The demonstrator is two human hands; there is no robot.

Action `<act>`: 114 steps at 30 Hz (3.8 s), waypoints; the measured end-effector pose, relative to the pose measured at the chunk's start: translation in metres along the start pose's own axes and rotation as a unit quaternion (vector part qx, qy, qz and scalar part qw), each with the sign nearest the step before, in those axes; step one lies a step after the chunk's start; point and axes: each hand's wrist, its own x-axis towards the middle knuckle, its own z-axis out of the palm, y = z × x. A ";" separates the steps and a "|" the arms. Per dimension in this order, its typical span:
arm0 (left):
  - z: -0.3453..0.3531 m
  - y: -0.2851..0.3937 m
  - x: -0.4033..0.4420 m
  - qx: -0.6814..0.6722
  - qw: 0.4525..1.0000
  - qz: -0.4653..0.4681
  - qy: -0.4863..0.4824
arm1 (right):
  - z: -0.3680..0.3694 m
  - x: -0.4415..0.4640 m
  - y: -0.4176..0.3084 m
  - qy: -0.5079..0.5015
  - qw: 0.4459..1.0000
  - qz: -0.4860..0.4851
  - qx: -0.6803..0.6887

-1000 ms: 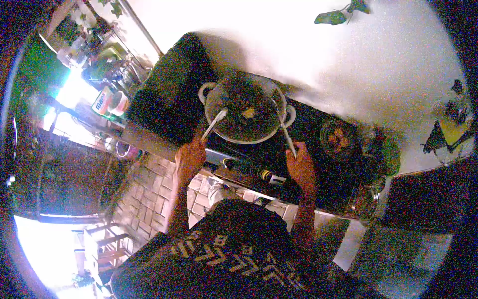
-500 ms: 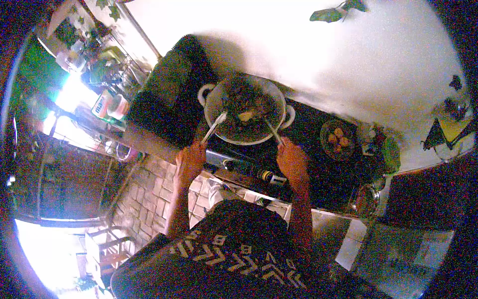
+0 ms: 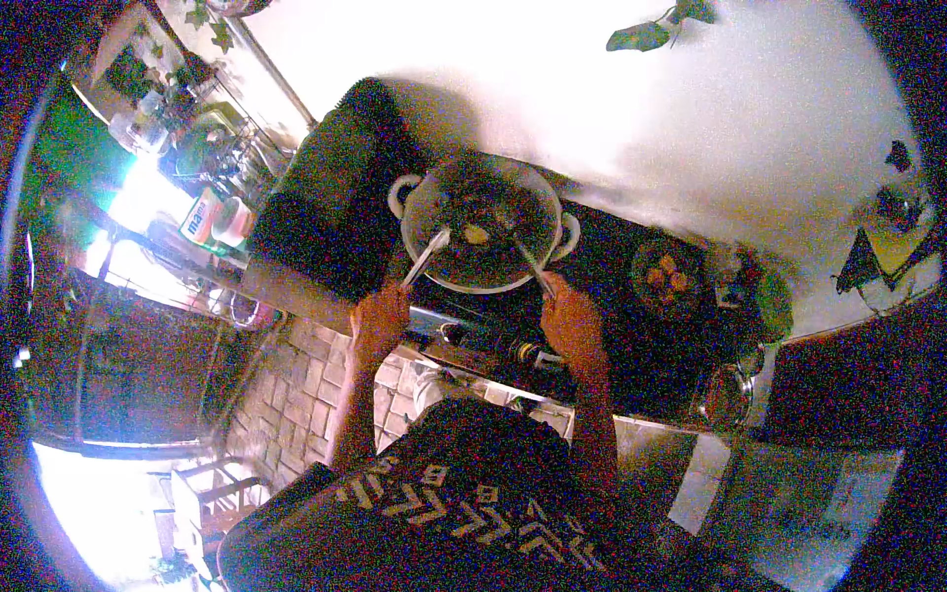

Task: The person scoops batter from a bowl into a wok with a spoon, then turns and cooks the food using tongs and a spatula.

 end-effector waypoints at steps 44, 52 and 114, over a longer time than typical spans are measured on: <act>-0.010 0.004 -0.012 0.022 0.998 -0.026 -0.048 | 0.019 -0.006 0.002 -0.009 0.990 -0.010 0.139; -0.003 0.000 -0.012 0.025 0.999 -0.024 -0.040 | 0.008 -0.002 -0.013 0.021 0.988 0.083 0.127; 0.009 -0.009 -0.010 0.015 0.999 -0.019 -0.031 | 0.012 -0.002 -0.010 0.052 0.994 0.076 0.067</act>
